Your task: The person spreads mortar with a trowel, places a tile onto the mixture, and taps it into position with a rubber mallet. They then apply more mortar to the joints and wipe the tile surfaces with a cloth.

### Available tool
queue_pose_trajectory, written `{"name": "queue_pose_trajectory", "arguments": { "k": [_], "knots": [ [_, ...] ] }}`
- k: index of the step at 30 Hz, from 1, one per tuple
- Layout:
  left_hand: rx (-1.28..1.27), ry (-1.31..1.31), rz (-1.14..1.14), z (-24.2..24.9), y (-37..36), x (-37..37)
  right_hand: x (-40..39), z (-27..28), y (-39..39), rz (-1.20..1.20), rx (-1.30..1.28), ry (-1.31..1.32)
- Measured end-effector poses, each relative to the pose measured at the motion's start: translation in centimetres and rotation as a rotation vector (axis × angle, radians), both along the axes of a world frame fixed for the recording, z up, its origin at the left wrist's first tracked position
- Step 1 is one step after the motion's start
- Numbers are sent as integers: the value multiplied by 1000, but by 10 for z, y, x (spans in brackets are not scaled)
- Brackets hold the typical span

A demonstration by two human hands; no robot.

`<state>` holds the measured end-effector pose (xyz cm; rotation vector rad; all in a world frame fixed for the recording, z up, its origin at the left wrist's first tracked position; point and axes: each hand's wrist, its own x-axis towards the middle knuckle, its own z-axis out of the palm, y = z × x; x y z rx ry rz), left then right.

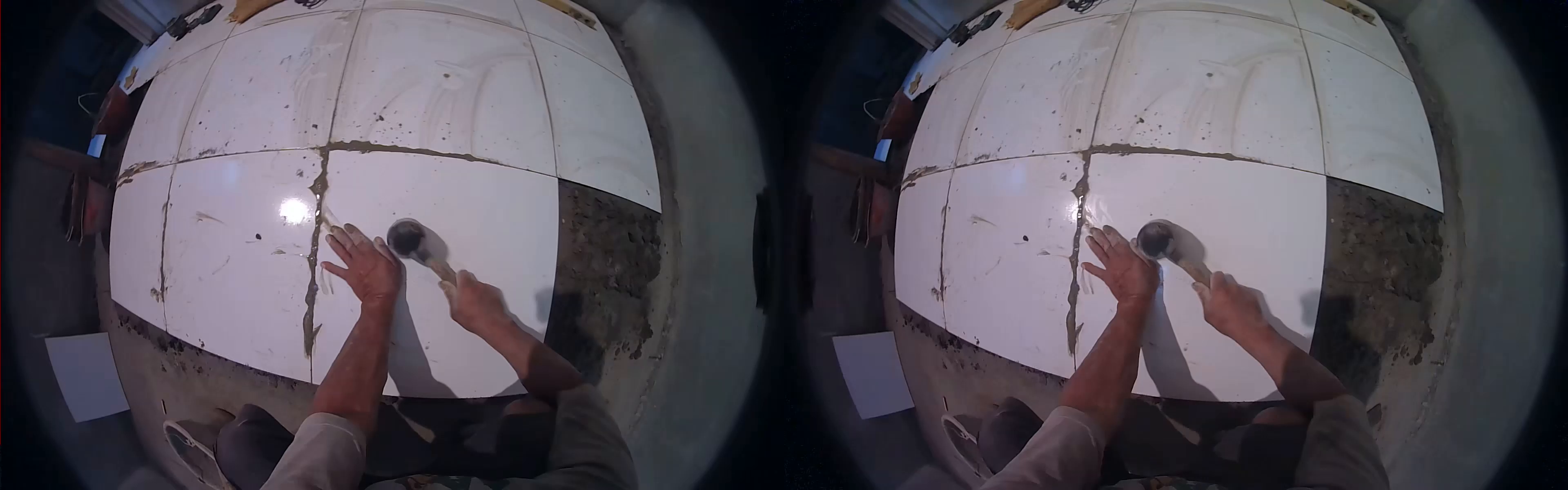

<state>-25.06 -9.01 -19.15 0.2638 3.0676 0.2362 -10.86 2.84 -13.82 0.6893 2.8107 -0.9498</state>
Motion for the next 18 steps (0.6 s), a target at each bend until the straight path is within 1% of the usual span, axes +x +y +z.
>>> {"name": "queue_pose_trajectory", "arguments": {
  "k": [1,2,4,5,7,8,9,11,12,13,15,16,18],
  "knots": [
    [9,2,-13,1,0,1,-4,-6,-2,-19,12,-5],
    [5,24,-13,2,2,0,-13,1,2,-20,30,4],
    [-41,45,-15,-7,-2,0,-10,22,-3,-2,-114,-6],
    [-32,46,-28,-7,-1,-3,-5,20,0,-14,-105,-4],
    [-75,34,-8,-5,-1,1,17,15,0,21,-126,119],
    [-41,91,-4,-11,-1,0,30,13,0,6,-106,141],
    [-7,67,7,-4,2,1,41,13,2,-12,-96,133],
    [-13,106,6,-10,2,2,65,14,6,-13,-260,94],
    [-1,89,-9,-2,2,4,78,7,7,-9,-326,167],
    [-1,82,-25,-6,1,5,92,4,6,-26,-325,163],
    [-29,134,-22,-11,0,4,110,18,6,-235,-953,-213],
    [-17,119,-23,-13,-2,3,118,20,2,-296,-1056,-215],
    [29,126,-49,-13,-2,3,131,11,-3,-325,-1036,-214]
  ]
}}
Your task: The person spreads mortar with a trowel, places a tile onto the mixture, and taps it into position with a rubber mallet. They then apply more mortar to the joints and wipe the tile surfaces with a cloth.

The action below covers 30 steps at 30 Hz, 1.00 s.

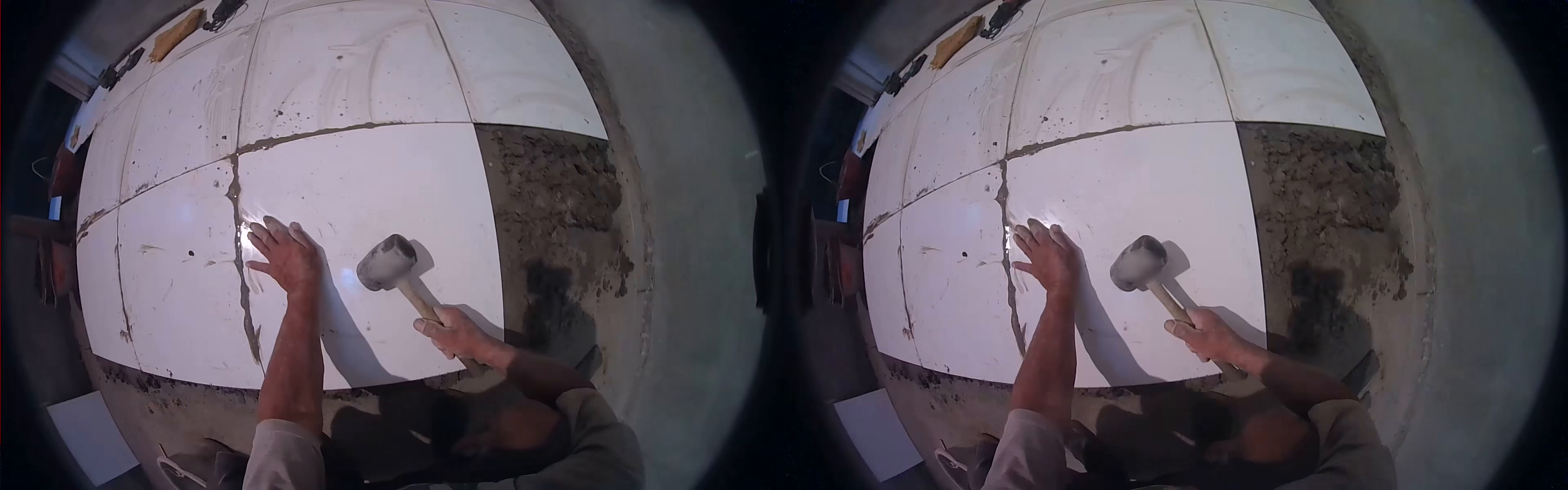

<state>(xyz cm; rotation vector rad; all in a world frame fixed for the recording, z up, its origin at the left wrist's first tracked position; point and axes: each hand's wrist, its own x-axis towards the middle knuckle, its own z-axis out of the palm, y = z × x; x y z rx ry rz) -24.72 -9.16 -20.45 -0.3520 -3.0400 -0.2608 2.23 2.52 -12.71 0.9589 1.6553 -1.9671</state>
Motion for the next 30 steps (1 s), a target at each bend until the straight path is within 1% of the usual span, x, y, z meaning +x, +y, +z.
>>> {"name": "queue_pose_trajectory", "arguments": {
  "k": [1,2,3,5,6,7,9,10,12,13,15,16,17,19,20,21,23,24,25,28,30],
  "knots": [
    [42,4,-17,2,-2,1,6,-5,-3,-8,18,-17],
    [46,39,-64,3,-4,2,9,-7,-3,2,66,-24],
    [46,54,-62,4,-5,3,12,-14,-3,4,67,-10],
    [18,-21,-109,5,-11,4,13,-27,-5,83,532,164],
    [13,-18,-95,6,-13,9,8,-17,-4,77,576,176],
    [-3,-31,-123,8,-22,17,8,-14,-3,121,555,198],
    [-14,-55,-148,15,-39,35,3,-12,0,152,774,269],
    [-28,-91,-113,21,-48,44,-2,-10,0,175,752,293],
    [-28,-146,-51,26,-65,59,-13,0,-1,223,816,310],
    [-43,-145,-24,24,-71,62,-22,9,-1,243,796,323],
    [-26,-161,-60,25,-76,67,-40,32,-1,259,668,274],
    [-25,-171,-46,25,-74,67,-47,39,-3,215,691,378],
    [-34,-174,-25,26,-73,67,-55,47,-6,233,676,384],
    [-24,-204,-18,26,-70,64,-71,60,-9,127,639,654],
    [-29,-206,-23,29,-70,65,-79,60,-11,91,627,715],
    [-34,-209,-11,29,-71,66,-84,51,-14,101,617,717],
    [-51,-222,-19,30,-70,63,-97,12,-15,181,823,550],
    [-56,-230,-17,31,-70,64,-109,-1,-13,359,913,298],
    [-50,-230,-19,32,-69,67,-108,-7,-11,360,918,296],
    [-33,-256,-15,37,-71,66,-113,6,-15,224,762,446],
    [-28,-275,-5,41,-69,65,-102,14,-16,219,780,443]
  ]
}}
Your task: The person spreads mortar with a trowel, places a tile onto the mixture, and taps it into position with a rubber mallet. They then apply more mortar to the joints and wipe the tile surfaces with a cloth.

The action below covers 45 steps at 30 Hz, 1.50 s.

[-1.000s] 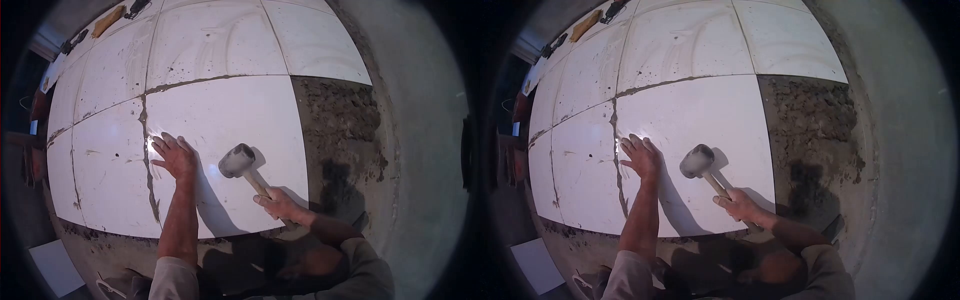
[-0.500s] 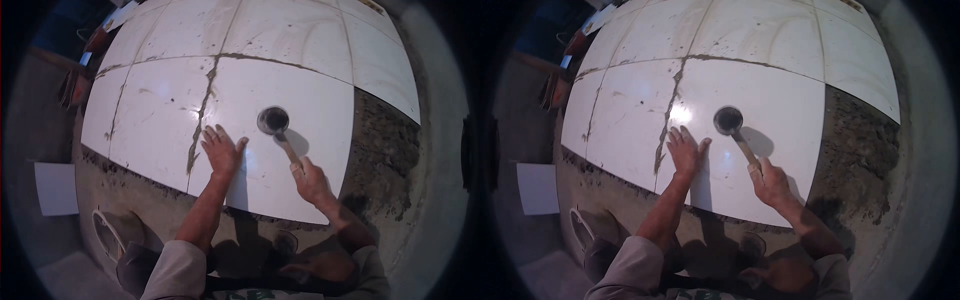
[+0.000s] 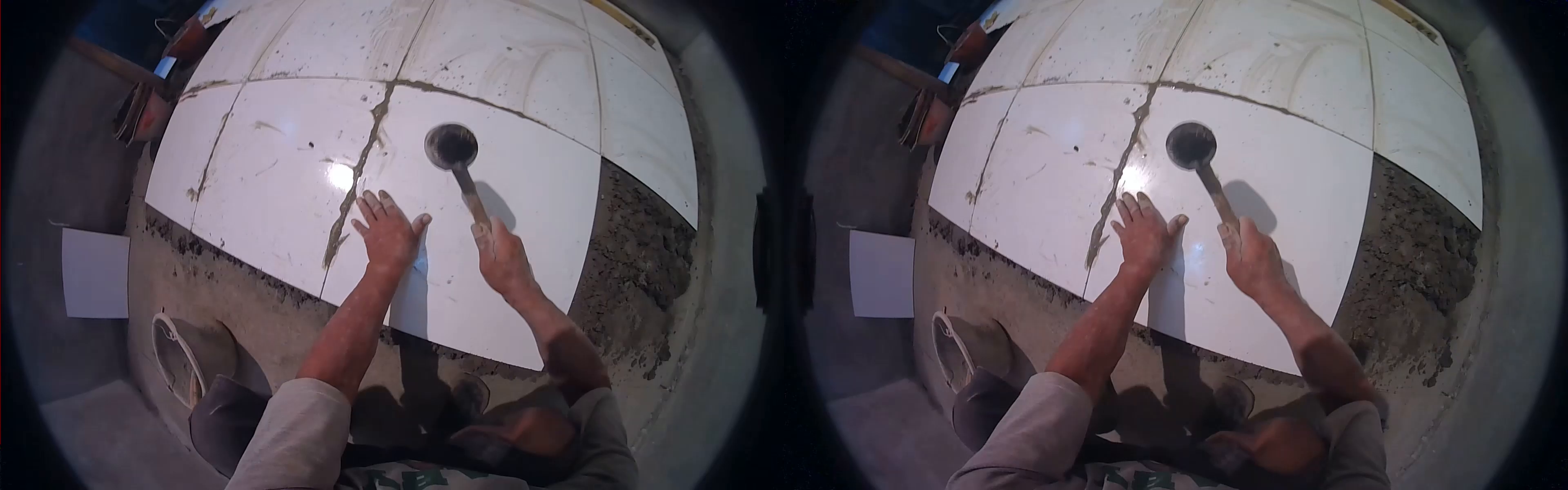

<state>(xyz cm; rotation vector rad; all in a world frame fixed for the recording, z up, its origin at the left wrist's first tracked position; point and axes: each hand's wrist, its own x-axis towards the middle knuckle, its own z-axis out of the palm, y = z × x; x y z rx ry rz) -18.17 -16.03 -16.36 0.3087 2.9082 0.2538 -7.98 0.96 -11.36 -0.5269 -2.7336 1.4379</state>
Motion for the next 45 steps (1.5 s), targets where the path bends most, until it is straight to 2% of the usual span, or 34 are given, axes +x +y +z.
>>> {"name": "queue_pose_trajectory", "arguments": {
  "k": [7,13,15,16,17,19,23,28,30,34,35,36,40,43,45],
  "knots": [
    [-12,-87,38,9,6,-4,47,-2,11,-121,-15,-83],
    [-86,-33,7,5,5,-9,35,33,8,-160,-166,142],
    [-190,-19,-49,11,7,-13,24,22,2,-138,-76,185],
    [-198,60,-69,6,5,-14,17,-5,-1,-123,73,216],
    [-199,62,-70,8,4,-14,10,-21,-1,-124,72,218],
    [-234,53,-110,14,6,-15,-2,-36,0,-32,255,-59],
    [-229,101,-120,13,5,-19,-10,-14,-5,-68,138,54],
    [-264,1,-133,21,8,-20,-5,25,-3,-91,20,193],
    [-259,-8,-131,20,7,-19,-11,39,-6,-93,-113,305],
    [-277,26,-140,13,6,-22,-40,-10,-10,-117,46,344],
    [-278,28,-142,12,5,-21,-48,-38,-8,-105,161,152],
    [-287,-5,-143,12,5,-20,-51,-41,-8,-92,276,-42],
    [-273,53,-104,15,7,-17,-49,-10,-11,-95,201,-29],
    [-271,-25,-146,15,5,-20,5,-15,-23,-49,146,-7],
    [-279,23,-148,21,7,-20,42,-19,-24,-30,41,11]
  ]
}}
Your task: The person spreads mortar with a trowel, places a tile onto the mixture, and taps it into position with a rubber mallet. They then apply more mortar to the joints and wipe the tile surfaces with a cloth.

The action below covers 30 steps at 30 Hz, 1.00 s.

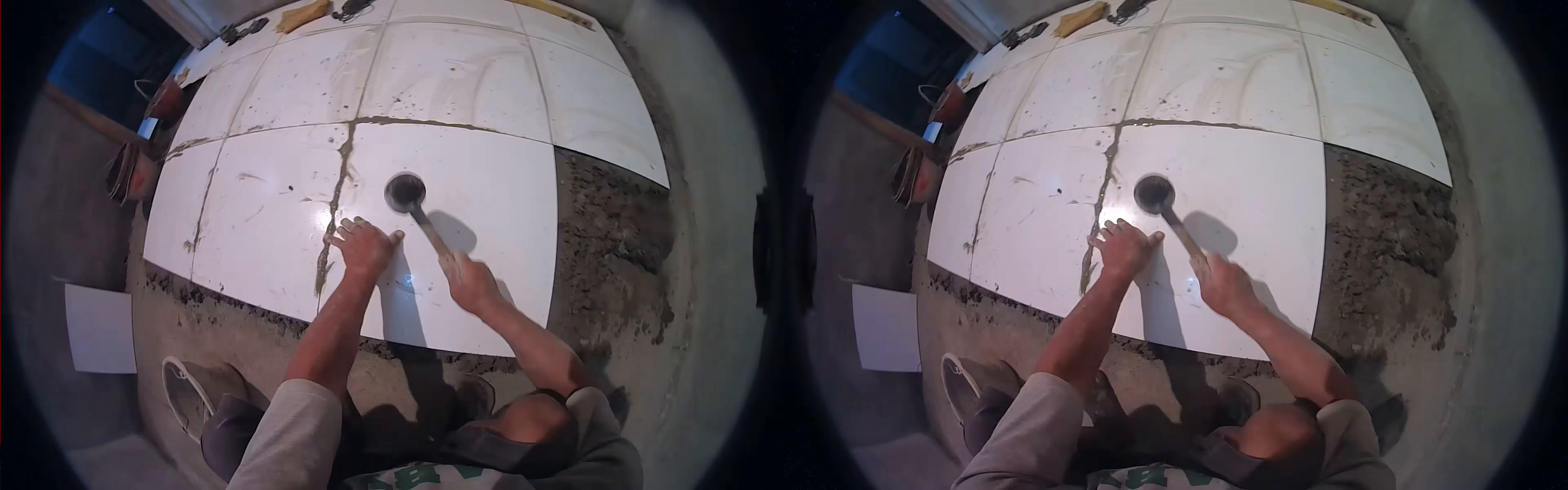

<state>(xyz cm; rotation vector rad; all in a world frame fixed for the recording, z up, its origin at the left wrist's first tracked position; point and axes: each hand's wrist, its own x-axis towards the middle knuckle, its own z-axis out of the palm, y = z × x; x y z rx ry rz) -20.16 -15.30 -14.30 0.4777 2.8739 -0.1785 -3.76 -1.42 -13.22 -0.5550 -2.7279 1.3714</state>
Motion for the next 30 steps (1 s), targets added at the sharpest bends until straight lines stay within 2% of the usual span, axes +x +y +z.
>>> {"name": "queue_pose_trajectory", "arguments": {
  "k": [3,6,8,10,13,15,17,18,23,26,30],
  "knots": [
    [-19,-146,-39,16,0,-2,57,0,-3,10,-32,22],
    [-29,-93,-35,14,5,-1,103,17,2,36,-39,-57],
    [-59,-203,-27,25,8,-3,129,26,7,-3,-60,-90],
    [-10,-176,-16,17,5,-2,161,24,7,8,-56,-98],
    [-66,-100,21,-2,0,-4,214,16,-6,-79,-92,-211],
    [80,-85,43,-1,-1,0,253,7,-24,-136,-103,-256],
    [92,-70,-30,-2,0,-5,280,-2,-40,-305,-136,-265],
    [102,-55,-92,-3,1,-6,285,-8,-42,-313,-136,-270],
    [119,-110,-38,0,1,-16,293,-27,-43,-290,-35,-349],
    [79,-184,31,12,7,-18,250,1,-34,-317,-148,-194],
    [102,-141,52,12,6,-14,205,7,-13,-254,-221,-217]
  ]
}}
